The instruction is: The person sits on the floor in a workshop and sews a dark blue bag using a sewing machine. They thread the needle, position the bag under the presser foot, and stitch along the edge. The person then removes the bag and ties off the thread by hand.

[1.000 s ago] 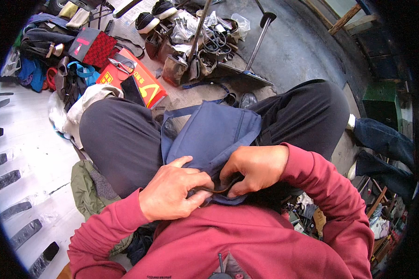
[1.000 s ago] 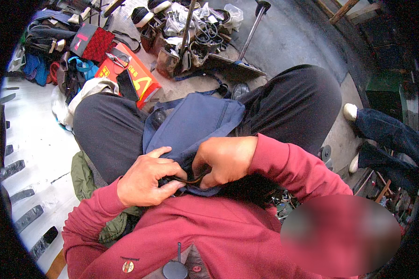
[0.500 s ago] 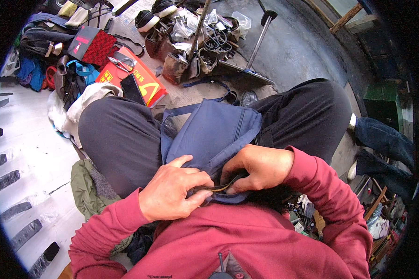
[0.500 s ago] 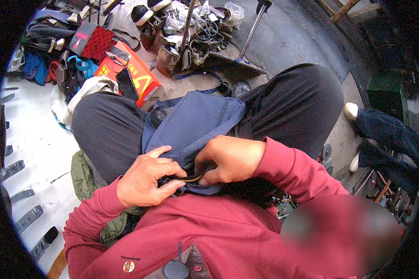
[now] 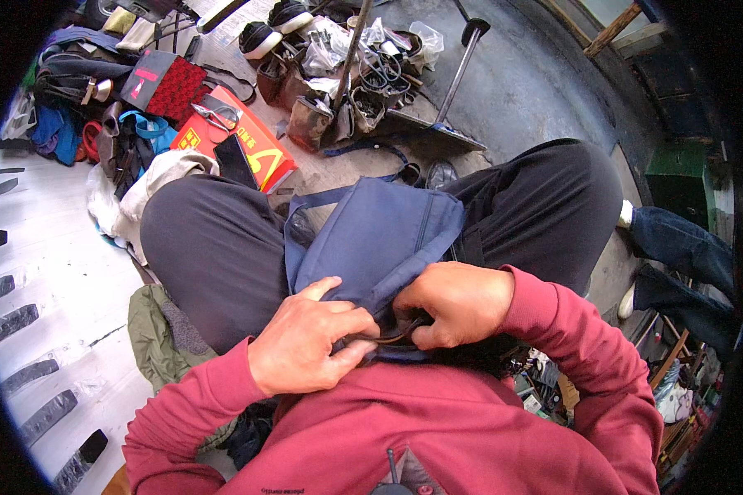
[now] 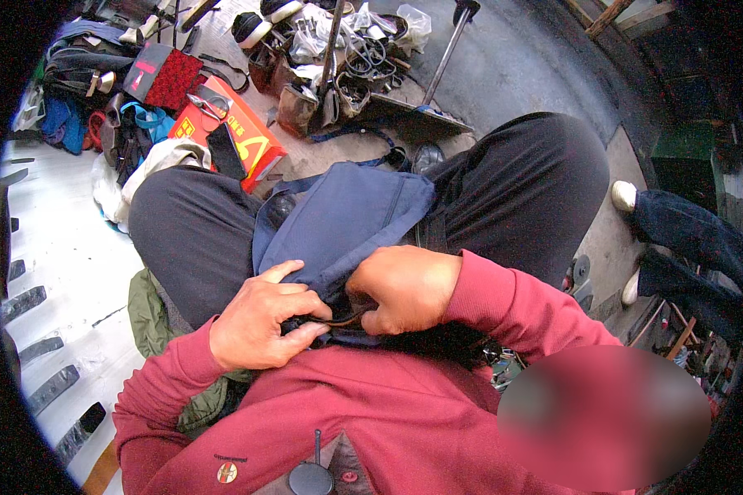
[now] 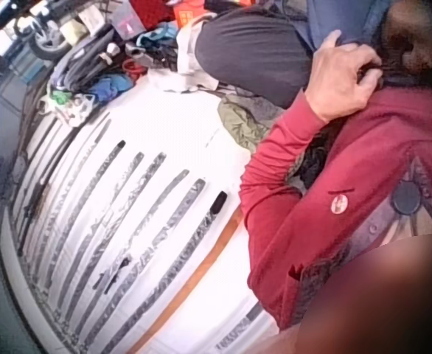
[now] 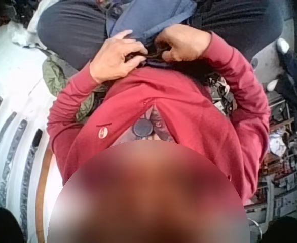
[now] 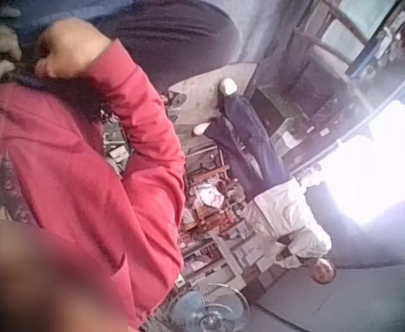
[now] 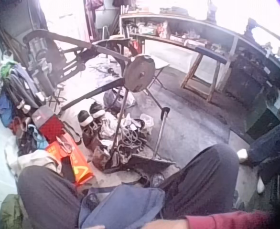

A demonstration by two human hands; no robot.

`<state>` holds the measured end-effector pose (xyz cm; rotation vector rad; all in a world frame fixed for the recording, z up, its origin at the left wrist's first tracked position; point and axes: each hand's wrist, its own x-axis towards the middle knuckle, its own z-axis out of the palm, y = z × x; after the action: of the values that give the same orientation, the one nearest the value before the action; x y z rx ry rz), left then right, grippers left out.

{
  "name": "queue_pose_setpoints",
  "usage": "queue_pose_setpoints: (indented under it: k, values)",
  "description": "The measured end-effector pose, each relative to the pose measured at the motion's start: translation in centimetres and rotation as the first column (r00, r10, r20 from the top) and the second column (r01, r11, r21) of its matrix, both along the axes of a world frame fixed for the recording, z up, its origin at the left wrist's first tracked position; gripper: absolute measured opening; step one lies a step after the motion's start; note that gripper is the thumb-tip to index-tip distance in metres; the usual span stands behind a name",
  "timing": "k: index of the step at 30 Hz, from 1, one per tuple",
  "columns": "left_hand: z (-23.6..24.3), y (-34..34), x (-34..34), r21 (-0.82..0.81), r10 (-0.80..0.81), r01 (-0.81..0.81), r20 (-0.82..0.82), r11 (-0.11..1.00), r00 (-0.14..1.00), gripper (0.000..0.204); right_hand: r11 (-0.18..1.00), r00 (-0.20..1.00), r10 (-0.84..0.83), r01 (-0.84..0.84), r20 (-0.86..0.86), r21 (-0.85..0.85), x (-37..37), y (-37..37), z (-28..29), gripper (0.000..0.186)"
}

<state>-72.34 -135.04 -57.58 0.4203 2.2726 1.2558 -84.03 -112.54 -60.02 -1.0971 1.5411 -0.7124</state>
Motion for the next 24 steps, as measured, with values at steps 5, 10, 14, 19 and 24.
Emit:
queue_pose_setpoints:
  k: [5,10,14,19,24]
  values:
    - [0.0,-0.1,0.0,0.0,0.003,-0.003,-0.01,1.0,1.0,0.012,0.995,0.996,-0.087,0.087,0.004,-0.042,0.5,0.4,0.4,0.022]
    - [0.0,-0.2,0.1,-0.009,0.009,-0.009,-0.006,1.0,1.0,0.012,0.982,0.985,-0.157,0.164,0.073,-0.089,0.9,0.8,0.4,0.022]
    - [-0.1,-0.1,0.2,-0.009,0.007,-0.008,-0.031,1.0,1.0,0.011,0.984,0.987,-0.118,0.132,0.113,-0.124,1.0,1.1,-0.1,0.025]
    - [-0.1,0.0,0.3,-0.005,0.008,-0.009,-0.039,1.0,0.999,0.011,0.975,0.976,-0.068,0.109,0.207,-0.196,0.5,1.6,-0.3,0.021]
    - [-0.1,0.0,0.3,-0.006,0.009,-0.009,-0.032,1.0,0.999,0.01,0.986,0.977,-0.053,0.084,0.206,-0.144,0.4,1.4,-0.4,0.024]
